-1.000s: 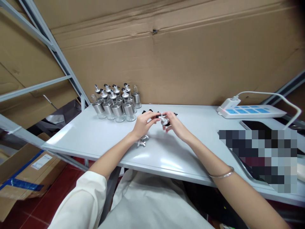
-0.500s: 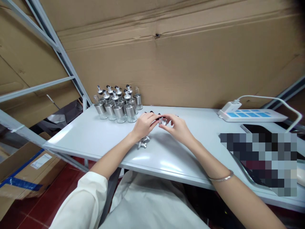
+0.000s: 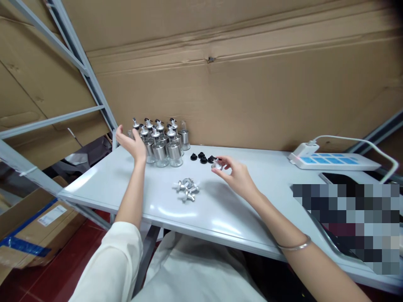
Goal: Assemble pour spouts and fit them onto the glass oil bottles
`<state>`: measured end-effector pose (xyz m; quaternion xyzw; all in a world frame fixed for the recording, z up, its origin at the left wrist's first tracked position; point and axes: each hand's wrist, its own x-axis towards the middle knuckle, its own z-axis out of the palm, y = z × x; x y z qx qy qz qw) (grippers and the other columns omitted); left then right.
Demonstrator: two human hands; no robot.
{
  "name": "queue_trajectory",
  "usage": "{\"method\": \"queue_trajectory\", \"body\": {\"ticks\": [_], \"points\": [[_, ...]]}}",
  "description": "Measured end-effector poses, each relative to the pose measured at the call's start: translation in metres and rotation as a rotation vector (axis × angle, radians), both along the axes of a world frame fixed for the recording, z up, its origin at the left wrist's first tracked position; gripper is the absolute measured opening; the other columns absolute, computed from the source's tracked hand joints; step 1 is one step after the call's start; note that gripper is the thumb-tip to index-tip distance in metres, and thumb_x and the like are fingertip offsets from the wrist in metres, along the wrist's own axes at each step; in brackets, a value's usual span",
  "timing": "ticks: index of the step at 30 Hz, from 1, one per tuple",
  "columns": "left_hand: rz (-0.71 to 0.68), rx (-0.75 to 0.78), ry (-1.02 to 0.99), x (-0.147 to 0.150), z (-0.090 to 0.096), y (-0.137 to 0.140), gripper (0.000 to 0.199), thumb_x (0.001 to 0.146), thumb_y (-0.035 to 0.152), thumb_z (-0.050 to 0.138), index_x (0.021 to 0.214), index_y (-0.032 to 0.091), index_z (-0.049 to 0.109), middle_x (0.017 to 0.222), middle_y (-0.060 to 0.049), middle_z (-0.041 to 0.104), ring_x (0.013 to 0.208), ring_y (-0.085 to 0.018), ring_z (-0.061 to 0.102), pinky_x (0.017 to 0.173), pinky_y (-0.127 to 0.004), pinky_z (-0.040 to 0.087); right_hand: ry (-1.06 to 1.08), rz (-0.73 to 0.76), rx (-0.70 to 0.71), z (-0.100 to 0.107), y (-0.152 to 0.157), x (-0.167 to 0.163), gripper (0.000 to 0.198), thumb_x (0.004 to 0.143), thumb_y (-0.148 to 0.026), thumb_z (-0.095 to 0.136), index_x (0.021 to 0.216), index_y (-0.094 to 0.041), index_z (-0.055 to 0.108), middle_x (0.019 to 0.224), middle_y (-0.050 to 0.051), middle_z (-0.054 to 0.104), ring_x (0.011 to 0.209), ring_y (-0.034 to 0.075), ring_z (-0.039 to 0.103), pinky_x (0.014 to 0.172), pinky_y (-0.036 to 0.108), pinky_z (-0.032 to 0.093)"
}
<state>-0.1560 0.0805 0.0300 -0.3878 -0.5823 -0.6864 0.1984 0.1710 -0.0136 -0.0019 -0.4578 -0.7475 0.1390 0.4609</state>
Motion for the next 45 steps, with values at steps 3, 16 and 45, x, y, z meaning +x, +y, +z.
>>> {"method": "queue_trajectory", "body": {"ticks": [3,16,45], "points": [[-0.029,-0.27,-0.158,-0.04,-0.018,0.019,0.055,0.082,0.028,0.058,0.128,0.01,0.033,0.136,-0.021,0.044,0.13,-0.025,0.04,0.11,-0.039,0.028,-0.009,0.022,0.005,0.0,-0.001,-0.002,0.032,0.078,-0.039,0.062,0.102,-0.018,0.062,0.092,0.009,0.069,0.08,0.022,0.064,0.071,0.037,0.051],[-0.213,-0.396,-0.077,-0.057,-0.06,0.028,0.049,0.088,0.033,0.052,0.127,0.011,0.032,0.136,-0.019,0.044,0.126,-0.023,0.046,0.108,-0.033,0.033,0.01,0.006,-0.016,-0.001,-0.001,-0.001,0.034,0.077,-0.042,0.063,0.102,-0.019,0.062,0.09,0.009,0.069,0.077,0.022,0.063,0.066,0.036,0.05],[-1.344,-0.479,0.353,0.171,-0.016,-0.101,0.056,0.079,0.063,0.053,0.109,0.019,0.036,0.103,-0.01,0.058,0.091,-0.02,0.061,0.078,-0.031,0.048,0.483,-0.066,0.046,0.01,0.003,0.009,0.037,0.081,-0.048,0.059,0.105,-0.021,0.05,0.09,0.004,0.061,0.079,0.018,0.061,0.075,0.034,0.051]]}}
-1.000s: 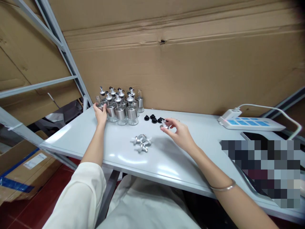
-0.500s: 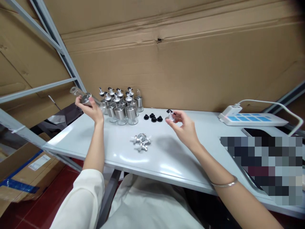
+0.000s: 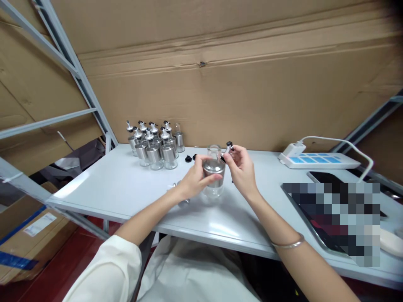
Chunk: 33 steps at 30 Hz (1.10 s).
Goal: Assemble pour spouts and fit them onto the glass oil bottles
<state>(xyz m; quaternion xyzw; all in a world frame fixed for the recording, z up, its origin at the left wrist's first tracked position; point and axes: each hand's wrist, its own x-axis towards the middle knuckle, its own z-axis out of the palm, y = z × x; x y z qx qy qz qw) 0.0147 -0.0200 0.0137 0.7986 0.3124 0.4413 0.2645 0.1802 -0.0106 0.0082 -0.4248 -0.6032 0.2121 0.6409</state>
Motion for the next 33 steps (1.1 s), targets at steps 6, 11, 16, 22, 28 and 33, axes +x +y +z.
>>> {"method": "queue_trajectory", "body": {"ticks": [6,11,16,22,28,33], "points": [[-0.059,-0.183,0.11,0.001,-0.004,-0.005,0.049,0.078,0.047,0.063,0.109,0.019,0.038,0.1,-0.008,0.062,0.081,-0.019,0.062,0.073,-0.032,0.048,0.08,0.024,0.03,0.003,-0.004,-0.003,0.037,0.084,-0.05,0.055,0.109,-0.024,0.047,0.094,0.004,0.06,0.084,0.018,0.062,0.075,0.034,0.053],[-0.098,-0.221,0.131,-0.002,-0.008,-0.001,0.049,0.076,0.047,0.064,0.106,0.018,0.038,0.101,-0.01,0.061,0.086,-0.021,0.061,0.077,-0.035,0.048,0.214,0.082,0.004,0.007,-0.006,-0.009,0.04,0.075,-0.05,0.065,0.099,-0.025,0.044,0.091,0.003,0.06,0.082,0.018,0.062,0.073,0.033,0.054],[-0.163,-0.251,0.156,-0.001,-0.014,-0.003,0.052,0.077,0.05,0.063,0.109,0.018,0.036,0.1,-0.01,0.06,0.088,-0.021,0.06,0.08,-0.037,0.047,0.336,0.186,-0.068,0.011,-0.004,-0.004,0.036,0.075,-0.051,0.063,0.096,-0.026,0.047,0.095,0.004,0.062,0.089,0.018,0.064,0.076,0.034,0.054],[-0.163,-0.251,0.185,-0.001,-0.015,-0.007,0.055,0.076,0.053,0.063,0.108,0.019,0.035,0.106,-0.012,0.057,0.093,-0.023,0.059,0.082,-0.038,0.046,0.214,0.267,-0.068,0.016,-0.01,-0.002,0.042,0.077,-0.06,0.056,0.102,-0.027,0.047,0.093,0.006,0.066,0.092,0.024,0.066,0.074,0.038,0.054],[-0.182,-0.294,0.166,0.0,-0.015,-0.008,0.053,0.075,0.051,0.064,0.105,0.019,0.034,0.097,-0.008,0.058,0.09,-0.023,0.059,0.081,-0.037,0.046,0.25,0.353,-0.092,0.02,-0.016,-0.007,0.054,0.066,-0.065,0.065,0.1,-0.028,0.045,0.088,0.005,0.067,0.085,0.025,0.067,0.071,0.039,0.055],[-0.183,-0.299,0.164,0.001,-0.014,-0.009,0.05,0.075,0.048,0.063,0.103,0.019,0.034,0.097,-0.007,0.057,0.091,-0.022,0.057,0.083,-0.037,0.045,0.291,0.43,-0.04,0.018,-0.017,-0.007,0.042,0.072,-0.05,0.07,0.1,-0.028,0.049,0.084,0.0,0.065,0.08,0.019,0.068,0.077,0.038,0.054]]}}
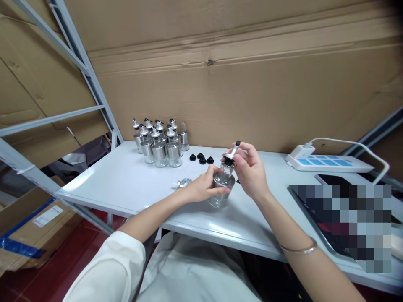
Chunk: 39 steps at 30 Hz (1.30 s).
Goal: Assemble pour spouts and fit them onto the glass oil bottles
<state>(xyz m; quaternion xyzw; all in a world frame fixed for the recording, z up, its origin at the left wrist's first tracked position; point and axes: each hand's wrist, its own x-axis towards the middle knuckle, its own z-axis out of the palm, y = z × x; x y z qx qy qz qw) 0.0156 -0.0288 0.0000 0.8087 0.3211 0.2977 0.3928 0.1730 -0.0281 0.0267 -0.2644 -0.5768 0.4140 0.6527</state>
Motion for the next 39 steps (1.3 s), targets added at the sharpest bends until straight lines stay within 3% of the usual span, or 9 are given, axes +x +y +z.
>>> {"method": "queue_trajectory", "body": {"ticks": [7,12,15,21,25,32,39], "points": [[-0.016,0.038,-0.007,0.0,-0.005,0.002,0.051,0.076,0.052,0.062,0.104,0.019,0.034,0.107,-0.01,0.056,0.1,-0.025,0.057,0.09,-0.041,0.043,0.015,0.079,0.042,0.001,-0.002,0.0,0.03,0.076,-0.035,0.067,0.101,-0.03,0.051,0.087,-0.003,0.063,0.07,0.015,0.066,0.063,0.032,0.055],[-0.03,0.058,-0.038,0.0,-0.007,0.003,0.064,0.077,0.052,0.061,0.121,0.017,0.029,0.127,-0.017,0.048,0.116,-0.029,0.051,0.098,-0.045,0.04,0.006,0.128,0.044,0.002,-0.005,-0.001,0.028,0.078,-0.033,0.064,0.103,-0.031,0.051,0.09,-0.002,0.061,0.069,0.015,0.065,0.055,0.03,0.055],[-0.033,0.065,-0.045,0.0,-0.009,0.004,0.07,0.078,0.052,0.061,0.127,0.016,0.027,0.127,-0.017,0.049,0.12,-0.03,0.049,0.1,-0.046,0.039,-0.004,0.157,0.029,0.001,-0.006,-0.002,0.027,0.078,-0.033,0.062,0.103,-0.033,0.051,0.091,-0.003,0.06,0.068,0.014,0.064,0.054,0.03,0.054],[-0.039,0.073,-0.051,0.0,-0.012,0.006,0.068,0.078,0.052,0.061,0.126,0.016,0.029,0.123,-0.016,0.052,0.116,-0.029,0.051,0.099,-0.046,0.04,0.041,0.231,0.01,0.001,-0.004,-0.001,0.027,0.076,-0.033,0.065,0.099,-0.033,0.052,0.088,-0.003,0.06,0.068,0.015,0.064,0.056,0.032,0.054],[-0.037,0.063,-0.051,0.0,-0.011,0.006,0.063,0.078,0.054,0.06,0.119,0.015,0.031,0.123,-0.017,0.05,0.113,-0.029,0.052,0.097,-0.045,0.041,0.023,0.207,0.055,0.0,-0.003,0.0,0.031,0.074,-0.035,0.068,0.1,-0.032,0.053,0.09,-0.001,0.061,0.073,0.017,0.064,0.06,0.034,0.054],[-0.036,0.071,-0.038,-0.001,-0.011,0.006,0.06,0.079,0.05,0.06,0.119,0.016,0.031,0.122,-0.016,0.052,0.117,-0.028,0.051,0.098,-0.044,0.042,0.012,0.196,0.016,0.0,-0.004,0.0,0.033,0.07,-0.038,0.071,0.095,-0.03,0.051,0.085,-0.001,0.063,0.073,0.019,0.065,0.068,0.039,0.054],[-0.033,0.055,-0.04,0.0,-0.008,0.004,0.055,0.077,0.051,0.061,0.11,0.017,0.033,0.118,-0.016,0.053,0.106,-0.027,0.056,0.091,-0.044,0.045,-0.025,0.145,0.032,-0.003,-0.002,-0.002,0.028,0.07,-0.031,0.067,0.095,-0.029,0.053,0.082,-0.001,0.062,0.069,0.017,0.063,0.064,0.035,0.052]]}}
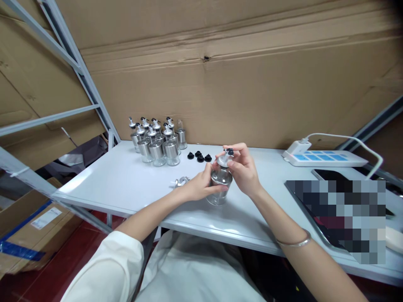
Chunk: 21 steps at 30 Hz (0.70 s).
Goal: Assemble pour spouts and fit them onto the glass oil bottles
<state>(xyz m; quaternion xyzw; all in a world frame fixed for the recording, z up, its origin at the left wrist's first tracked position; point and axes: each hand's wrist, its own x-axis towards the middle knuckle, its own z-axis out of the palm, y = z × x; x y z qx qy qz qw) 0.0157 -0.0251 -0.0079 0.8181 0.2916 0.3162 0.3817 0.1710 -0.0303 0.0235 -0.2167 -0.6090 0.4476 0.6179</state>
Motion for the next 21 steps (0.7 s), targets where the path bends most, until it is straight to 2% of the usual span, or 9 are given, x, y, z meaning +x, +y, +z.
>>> {"method": "queue_trajectory", "body": {"ticks": [6,10,13,18,21], "points": [[-0.026,0.012,-0.033,0.002,0.0017,-0.0011,0.049,0.078,0.047,0.061,0.105,0.018,0.033,0.122,-0.014,0.05,0.109,-0.025,0.055,0.092,-0.041,0.045,-0.019,-0.09,0.064,-0.001,0.0006,-0.0024,0.025,0.069,-0.031,0.064,0.092,-0.028,0.055,0.078,-0.001,0.061,0.066,0.017,0.061,0.057,0.031,0.05],[-0.023,0.004,-0.025,0.0019,0.002,-0.0008,0.048,0.078,0.048,0.062,0.105,0.019,0.034,0.121,-0.013,0.051,0.104,-0.024,0.056,0.088,-0.039,0.047,-0.041,-0.123,0.089,-0.0022,0.0012,-0.0033,0.026,0.07,-0.036,0.064,0.093,-0.028,0.056,0.079,0.0,0.061,0.076,0.02,0.063,0.058,0.031,0.05],[-0.008,0.01,-0.014,0.0013,0.0025,-0.0013,0.049,0.077,0.047,0.063,0.106,0.019,0.036,0.118,-0.012,0.052,0.103,-0.024,0.056,0.087,-0.039,0.047,-0.05,-0.121,0.09,-0.0042,0.0021,-0.0033,0.028,0.071,-0.04,0.064,0.095,-0.028,0.055,0.08,0.001,0.062,0.079,0.021,0.064,0.059,0.032,0.05],[-0.009,0.028,0.005,0.0006,0.0019,-0.0015,0.05,0.077,0.048,0.063,0.106,0.019,0.034,0.116,-0.012,0.053,0.1,-0.024,0.057,0.085,-0.039,0.048,-0.052,-0.09,0.135,-0.0047,0.0002,0.0006,0.026,0.076,-0.04,0.065,0.098,-0.029,0.056,0.083,0.0,0.064,0.066,0.016,0.059,0.061,0.032,0.05],[-0.026,0.054,0.06,0.0006,0.0014,-0.0023,0.056,0.073,0.05,0.067,0.105,0.019,0.032,0.119,-0.014,0.051,0.101,-0.025,0.058,0.085,-0.04,0.048,-0.078,-0.103,0.155,-0.0038,-0.0027,0.0043,0.025,0.079,-0.038,0.064,0.1,-0.029,0.057,0.086,0.001,0.065,0.069,0.016,0.061,0.067,0.033,0.051]]}}
